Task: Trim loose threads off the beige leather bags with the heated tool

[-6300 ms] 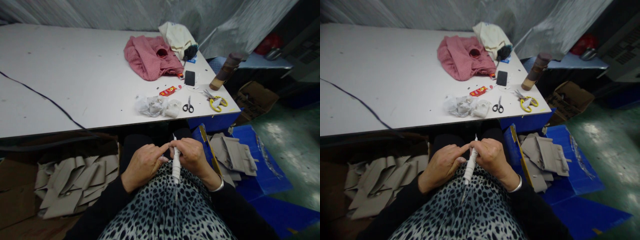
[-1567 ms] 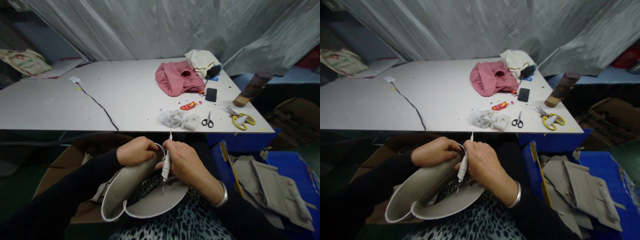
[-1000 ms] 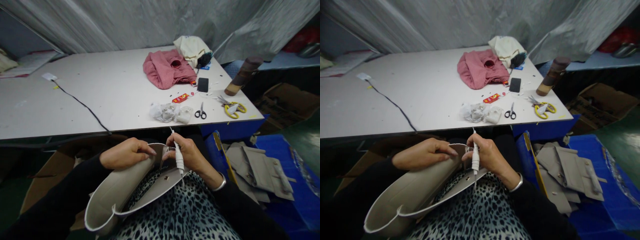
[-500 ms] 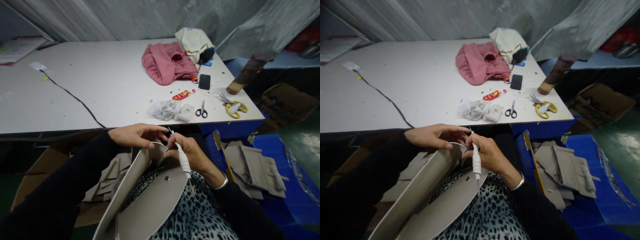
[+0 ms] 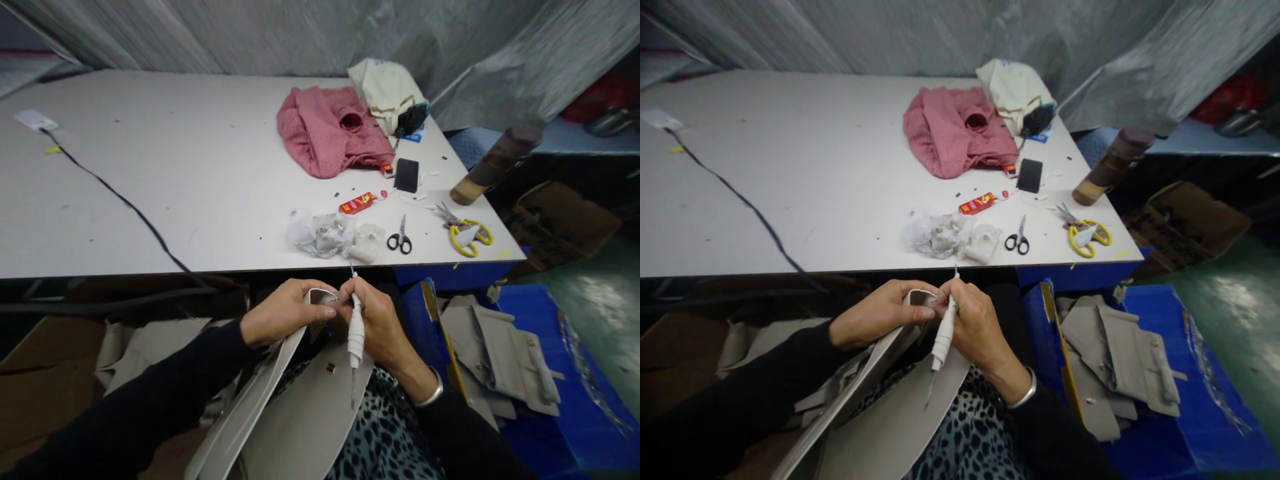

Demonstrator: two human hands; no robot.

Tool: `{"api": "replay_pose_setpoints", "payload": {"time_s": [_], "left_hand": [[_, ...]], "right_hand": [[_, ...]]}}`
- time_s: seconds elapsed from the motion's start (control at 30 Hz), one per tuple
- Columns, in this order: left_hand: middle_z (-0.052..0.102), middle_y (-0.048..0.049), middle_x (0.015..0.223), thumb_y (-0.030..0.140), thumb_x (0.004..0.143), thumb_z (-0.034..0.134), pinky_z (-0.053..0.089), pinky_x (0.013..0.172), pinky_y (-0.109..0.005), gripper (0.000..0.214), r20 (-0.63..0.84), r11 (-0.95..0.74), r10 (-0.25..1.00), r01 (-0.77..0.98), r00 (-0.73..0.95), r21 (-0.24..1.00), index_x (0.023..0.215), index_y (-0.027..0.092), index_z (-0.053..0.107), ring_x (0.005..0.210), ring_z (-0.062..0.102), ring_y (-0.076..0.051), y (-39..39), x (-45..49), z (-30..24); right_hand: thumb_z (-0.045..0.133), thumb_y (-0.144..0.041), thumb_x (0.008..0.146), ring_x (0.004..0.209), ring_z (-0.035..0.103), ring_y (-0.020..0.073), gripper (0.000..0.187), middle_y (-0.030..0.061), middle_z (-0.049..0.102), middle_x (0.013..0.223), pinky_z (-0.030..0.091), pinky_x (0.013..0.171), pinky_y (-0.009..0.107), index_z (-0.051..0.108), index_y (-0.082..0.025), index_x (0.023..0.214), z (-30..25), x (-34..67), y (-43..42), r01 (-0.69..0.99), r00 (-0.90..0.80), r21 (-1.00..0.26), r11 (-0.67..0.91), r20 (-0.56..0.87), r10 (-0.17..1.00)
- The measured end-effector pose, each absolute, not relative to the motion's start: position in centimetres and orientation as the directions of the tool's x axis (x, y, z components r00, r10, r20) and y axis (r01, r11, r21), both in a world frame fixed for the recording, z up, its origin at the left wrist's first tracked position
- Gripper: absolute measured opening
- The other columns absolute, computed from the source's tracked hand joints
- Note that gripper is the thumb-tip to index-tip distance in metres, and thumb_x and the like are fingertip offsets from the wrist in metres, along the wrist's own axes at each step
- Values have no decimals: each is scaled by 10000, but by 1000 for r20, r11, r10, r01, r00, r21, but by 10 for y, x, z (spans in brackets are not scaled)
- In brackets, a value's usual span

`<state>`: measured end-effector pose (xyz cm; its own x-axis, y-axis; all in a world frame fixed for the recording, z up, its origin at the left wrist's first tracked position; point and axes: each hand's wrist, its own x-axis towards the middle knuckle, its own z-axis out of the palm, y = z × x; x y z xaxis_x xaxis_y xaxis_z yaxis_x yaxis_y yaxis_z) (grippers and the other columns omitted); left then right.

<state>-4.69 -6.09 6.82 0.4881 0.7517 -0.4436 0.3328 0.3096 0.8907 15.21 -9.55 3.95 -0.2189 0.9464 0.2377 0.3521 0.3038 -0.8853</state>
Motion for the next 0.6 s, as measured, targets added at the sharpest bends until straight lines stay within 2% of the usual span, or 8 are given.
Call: {"api": "replay_pose_setpoints", "payload": {"time_s": [0.17, 0.23, 0.3, 0.37, 0.43, 0.5, 0.6], "left_hand": [[748, -32, 825, 425, 735, 841, 469, 625, -267, 424, -506, 430, 777, 271, 375, 861, 1059, 159, 775, 677, 611, -166, -55, -42, 66], [709, -22, 748, 458, 746, 829, 424, 568, -253, 407, -538, 476, 772, 253, 338, 842, 1005, 153, 760, 614, 561, -147, -52, -42, 64], [652, -3, 681, 466, 753, 816, 392, 545, -246, 362, -542, 492, 777, 229, 321, 840, 911, 153, 730, 581, 519, -133, -50, -40, 62], [610, 9, 658, 462, 771, 792, 384, 552, -244, 324, -518, 468, 795, 224, 315, 855, 850, 160, 703, 586, 498, -128, -48, -35, 60], [600, 7, 666, 452, 794, 764, 393, 576, -248, 295, -485, 416, 817, 263, 313, 871, 820, 165, 700, 614, 501, -134, -45, -29, 59], [619, -3, 695, 438, 809, 744, 417, 616, -259, 273, -458, 367, 831, 309, 315, 878, 806, 168, 707, 655, 528, -148, -42, -23, 60], [638, -5, 701, 433, 802, 739, 436, 637, -273, 262, -457, 379, 836, 282, 305, 881, 803, 172, 707, 655, 546, -156, -34, -14, 58]], "right_hand": [[642, -332, 1012, 828, 693, 172, 114, 26, 741, 952, 537, 760, 286, 588, -231, 1012, 29, 163, -89, 188, -208, -965, 184, 144, 968], [585, -396, 1059, 906, 726, 184, 159, 40, 765, 1034, 564, 823, 310, 584, -240, 1090, 23, 172, -86, 109, -141, -986, 130, 114, 983], [492, -467, 1098, 900, 734, 188, 254, 46, 771, 1038, 577, 827, 331, 582, -247, 1187, 18, 185, -81, 80, -54, -989, 125, 121, 991], [405, -535, 1111, 823, 706, 185, 387, 49, 751, 980, 575, 778, 338, 602, -244, 1272, 15, 198, -73, 174, 24, -974, 145, 151, 988], [383, -569, 1106, 783, 664, 184, 458, 52, 709, 939, 558, 741, 338, 648, -235, 1275, 14, 210, -62, 335, 99, -932, 140, 183, 978], [430, -559, 1094, 756, 638, 178, 426, 38, 672, 887, 542, 710, 324, 671, -226, 1205, 13, 217, -50, 423, 187, -900, 103, 198, 962], [565, -521, 1051, 695, 635, 166, 310, 3, 657, 805, 533, 670, 303, 632, -219, 1073, 7, 222, -34, 398, 276, -913, 88, 210, 938]]}}
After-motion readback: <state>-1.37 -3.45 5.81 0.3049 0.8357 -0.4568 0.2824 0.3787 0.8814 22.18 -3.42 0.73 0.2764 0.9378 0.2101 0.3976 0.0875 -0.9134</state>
